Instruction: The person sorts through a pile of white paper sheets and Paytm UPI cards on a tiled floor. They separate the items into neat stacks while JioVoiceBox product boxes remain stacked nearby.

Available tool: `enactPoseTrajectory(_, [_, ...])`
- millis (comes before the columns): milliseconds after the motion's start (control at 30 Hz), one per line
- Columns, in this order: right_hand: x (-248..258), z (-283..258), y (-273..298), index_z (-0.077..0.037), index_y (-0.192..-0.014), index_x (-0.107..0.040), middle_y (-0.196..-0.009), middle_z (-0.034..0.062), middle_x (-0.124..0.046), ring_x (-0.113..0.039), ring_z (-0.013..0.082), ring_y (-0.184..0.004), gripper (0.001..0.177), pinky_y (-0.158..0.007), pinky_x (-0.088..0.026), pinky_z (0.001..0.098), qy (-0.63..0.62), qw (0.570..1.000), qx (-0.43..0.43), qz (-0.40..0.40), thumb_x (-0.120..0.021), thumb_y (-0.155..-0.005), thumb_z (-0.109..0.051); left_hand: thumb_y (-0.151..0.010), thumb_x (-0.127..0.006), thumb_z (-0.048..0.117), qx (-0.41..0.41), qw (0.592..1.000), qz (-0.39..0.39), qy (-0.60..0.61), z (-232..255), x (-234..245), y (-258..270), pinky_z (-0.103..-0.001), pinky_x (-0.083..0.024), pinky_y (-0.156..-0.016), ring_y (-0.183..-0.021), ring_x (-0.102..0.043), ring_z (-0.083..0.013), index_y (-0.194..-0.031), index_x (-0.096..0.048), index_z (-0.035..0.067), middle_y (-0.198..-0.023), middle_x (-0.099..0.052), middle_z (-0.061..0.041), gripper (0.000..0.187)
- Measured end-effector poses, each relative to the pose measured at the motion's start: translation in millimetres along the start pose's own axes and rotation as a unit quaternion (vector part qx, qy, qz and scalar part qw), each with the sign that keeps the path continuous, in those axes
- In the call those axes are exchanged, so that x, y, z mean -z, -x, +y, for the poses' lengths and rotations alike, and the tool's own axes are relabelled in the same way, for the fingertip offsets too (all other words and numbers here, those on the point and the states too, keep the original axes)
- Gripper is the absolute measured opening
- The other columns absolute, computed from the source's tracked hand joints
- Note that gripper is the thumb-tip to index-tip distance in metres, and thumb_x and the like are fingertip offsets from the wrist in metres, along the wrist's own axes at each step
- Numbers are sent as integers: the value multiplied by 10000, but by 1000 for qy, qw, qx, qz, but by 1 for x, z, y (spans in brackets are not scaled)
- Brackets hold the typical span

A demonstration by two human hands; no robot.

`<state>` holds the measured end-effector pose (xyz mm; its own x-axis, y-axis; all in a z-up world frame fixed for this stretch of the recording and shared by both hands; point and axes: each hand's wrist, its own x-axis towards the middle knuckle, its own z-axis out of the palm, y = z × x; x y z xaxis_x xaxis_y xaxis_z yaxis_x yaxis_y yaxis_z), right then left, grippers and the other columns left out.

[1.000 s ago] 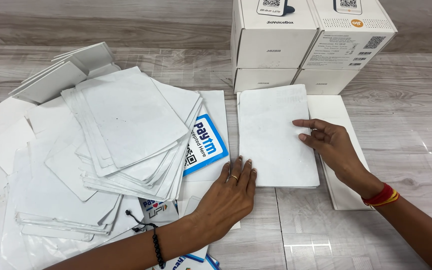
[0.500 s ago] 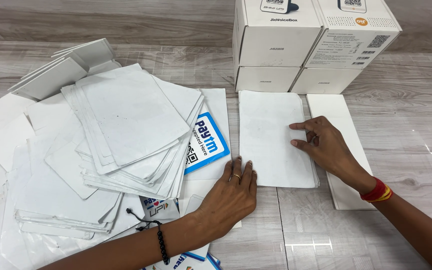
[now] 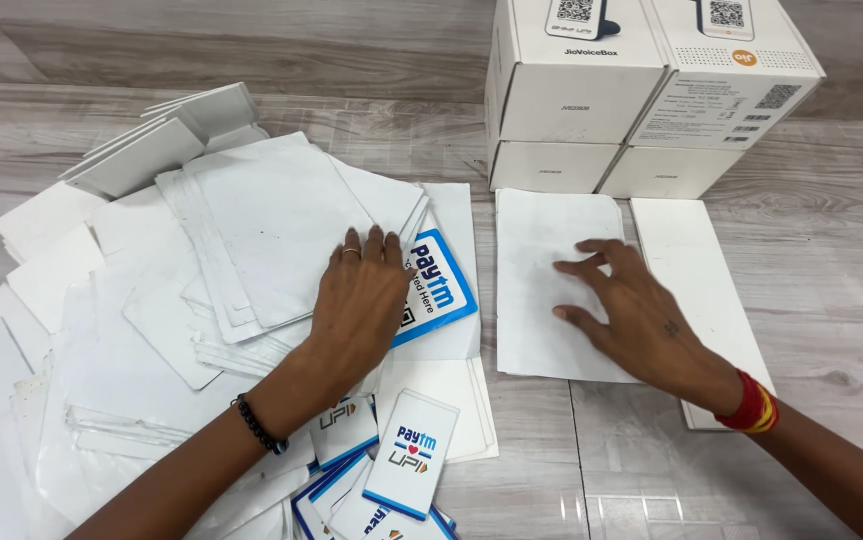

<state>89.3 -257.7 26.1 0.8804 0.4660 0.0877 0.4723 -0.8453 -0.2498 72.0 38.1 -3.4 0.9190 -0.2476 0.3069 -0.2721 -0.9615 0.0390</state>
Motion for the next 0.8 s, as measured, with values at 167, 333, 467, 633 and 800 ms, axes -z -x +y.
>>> enactPoseTrajectory(167, [-1,-25,-3,-128,-1334,-622,-1368,102,-563,-639,243,-1158,507,-885,-582,392,-117,992,5,-50,-676,-880,-348,-870,-661,15,28,999,-41,8,-12,-3,3,-422,-579,-939,-1150,-647,-470,-1115,-643,-109,-1203,-639,-356,275])
enactPoseTrajectory(333, [-5,-37,-17,-130,-1463,-479,-1339,106,-661,-664,201,-1204,594,-1016,-551,358,-366,922,-10,-124,-618,-923,-332,-837,-639,-84,2,997,-68,36,7,12,10,-410,-613,-826,-1059,-703,-406,-1135,-636,-115,-1169,-661,-330,300])
enactPoseTrajectory(467, [-11,-37,-24,-94,-1496,-404,-1360,182,-660,-708,245,-1145,670,-996,-578,388,-556,809,-101,-160,-595,-919,-378,-725,-673,-70,-155,986,51,-19,45,18,37,-445,-603,-860,-1072,-674,-483,-1180,-613,-174,-1194,-631,-395,471])
enactPoseTrajectory(633, [-16,-32,-22,-59,-1495,-485,-1306,258,-601,-626,317,-1148,676,-1015,-562,432,-555,808,-143,-137,-647,-907,-348,-784,-659,-44,-259,965,46,6,78,24,54,-529,-581,-902,-1108,-647,-541,-1234,-588,-182,-1228,-603,-419,476])
enactPoseTrajectory(800, [-13,-17,-14,-97,-1408,-573,-1410,205,-597,-571,325,-1327,659,-1078,-493,486,-516,836,-159,-94,-742,-803,-295,-840,-634,38,-322,944,63,49,96,29,59,-562,-574,-918,-1141,-639,-552,-1218,-596,-201,-1242,-609,-435,449])
